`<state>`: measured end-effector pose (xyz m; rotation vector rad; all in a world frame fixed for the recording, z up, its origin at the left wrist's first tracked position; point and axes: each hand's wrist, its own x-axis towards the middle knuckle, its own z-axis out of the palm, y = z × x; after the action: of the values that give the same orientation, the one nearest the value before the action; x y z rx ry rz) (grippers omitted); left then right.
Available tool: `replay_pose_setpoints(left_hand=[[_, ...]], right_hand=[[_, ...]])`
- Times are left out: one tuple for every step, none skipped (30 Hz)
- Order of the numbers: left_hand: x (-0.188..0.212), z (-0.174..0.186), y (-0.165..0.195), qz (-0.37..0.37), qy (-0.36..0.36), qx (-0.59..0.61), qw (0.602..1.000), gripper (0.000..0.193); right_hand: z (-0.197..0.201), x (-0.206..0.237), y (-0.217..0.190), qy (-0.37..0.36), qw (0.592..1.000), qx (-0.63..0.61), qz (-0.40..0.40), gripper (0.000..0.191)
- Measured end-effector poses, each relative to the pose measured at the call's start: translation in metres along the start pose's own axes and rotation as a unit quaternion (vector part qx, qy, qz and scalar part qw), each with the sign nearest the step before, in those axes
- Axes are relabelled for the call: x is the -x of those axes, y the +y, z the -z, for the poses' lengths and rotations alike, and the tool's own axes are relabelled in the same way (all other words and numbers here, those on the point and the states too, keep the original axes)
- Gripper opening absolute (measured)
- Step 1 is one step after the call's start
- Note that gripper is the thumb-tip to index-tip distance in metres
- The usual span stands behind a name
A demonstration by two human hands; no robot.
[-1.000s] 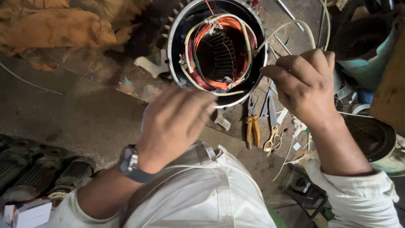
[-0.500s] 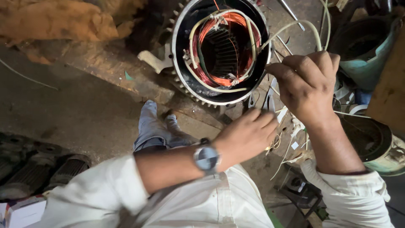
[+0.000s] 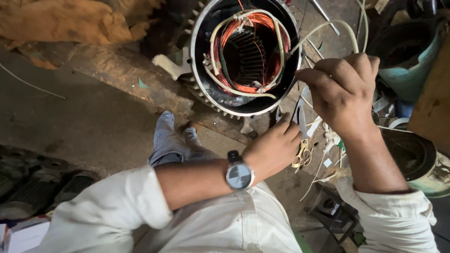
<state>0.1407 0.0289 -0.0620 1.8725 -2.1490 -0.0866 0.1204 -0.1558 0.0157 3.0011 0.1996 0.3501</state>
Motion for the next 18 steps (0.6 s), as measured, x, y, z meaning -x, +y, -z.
replay_pose_setpoints(left_hand=[[0.005, 0.006, -0.004, -0.005, 0.013, 0.023, 1.000, 0.023], [0.010, 0.011, -0.006, -0.010, 0.025, 0.047, 0.999, 0.021], [0.015, 0.015, -0.010, -0.016, 0.038, 0.070, 0.997, 0.019], [0.020, 0.017, -0.012, -0.011, 0.066, 0.074, 0.995, 0.018], [0.025, 0.019, -0.015, -0.007, 0.094, 0.077, 0.993, 0.018], [0.028, 0.019, -0.016, -0.003, 0.122, 0.081, 0.989, 0.018], [0.030, 0.020, -0.018, -0.005, 0.125, 0.101, 0.987, 0.017], [0.032, 0.019, -0.019, -0.006, 0.128, 0.121, 0.984, 0.016], [0.034, 0.018, -0.020, -0.009, 0.131, 0.139, 0.982, 0.015], [0.035, 0.018, -0.021, -0.013, 0.126, 0.147, 0.981, 0.014], [0.036, 0.017, -0.022, -0.015, 0.121, 0.156, 0.980, 0.014], [0.036, 0.017, -0.023, -0.018, 0.117, 0.164, 0.979, 0.013], [0.037, 0.016, -0.024, -0.019, 0.117, 0.162, 0.980, 0.013], [0.038, 0.016, -0.025, -0.021, 0.117, 0.161, 0.980, 0.012], [0.039, 0.016, -0.025, -0.022, 0.117, 0.162, 0.980, 0.012], [0.039, 0.016, -0.026, -0.020, 0.121, 0.163, 0.979, 0.012], [0.040, 0.016, -0.026, -0.018, 0.126, 0.162, 0.978, 0.012], [0.041, 0.016, -0.026, -0.017, 0.131, 0.161, 0.978, 0.013]], right_hand=[[-0.001, 0.000, 0.000, -0.001, 1.000, -0.002, 0.002, 0.036], [-0.001, 0.000, 0.000, -0.002, 1.000, -0.005, 0.003, 0.036], [-0.001, 0.000, 0.001, -0.002, 1.000, -0.006, 0.003, 0.036], [-0.001, 0.000, 0.002, -0.003, 1.000, -0.008, 0.007, 0.035], [-0.001, 0.000, 0.003, -0.003, 1.000, -0.010, 0.010, 0.034], [0.000, -0.001, 0.005, -0.004, 1.000, -0.012, 0.013, 0.034], [0.001, -0.002, 0.008, -0.007, 1.000, -0.023, 0.013, 0.032], [0.003, -0.003, 0.011, -0.009, 0.999, -0.034, 0.015, 0.031], [0.004, -0.004, 0.013, -0.011, 0.999, -0.045, 0.015, 0.031], [0.005, -0.004, 0.016, -0.010, 0.999, -0.051, 0.014, 0.028], [0.006, -0.005, 0.018, -0.011, 0.998, -0.058, 0.014, 0.025], [0.006, -0.005, 0.019, -0.011, 0.998, -0.065, 0.013, 0.023], [0.005, -0.005, 0.019, -0.015, 0.998, -0.058, 0.022, 0.025], [0.003, -0.004, 0.018, -0.020, 0.998, -0.051, 0.030, 0.027], [0.000, -0.003, 0.017, -0.026, 0.998, -0.045, 0.039, 0.030], [-0.004, -0.002, 0.014, -0.041, 0.997, -0.046, 0.047, 0.030], [-0.009, -0.001, 0.010, -0.055, 0.996, -0.046, 0.054, 0.030], [-0.013, 0.000, 0.007, -0.068, 0.995, -0.046, 0.062, 0.030]])
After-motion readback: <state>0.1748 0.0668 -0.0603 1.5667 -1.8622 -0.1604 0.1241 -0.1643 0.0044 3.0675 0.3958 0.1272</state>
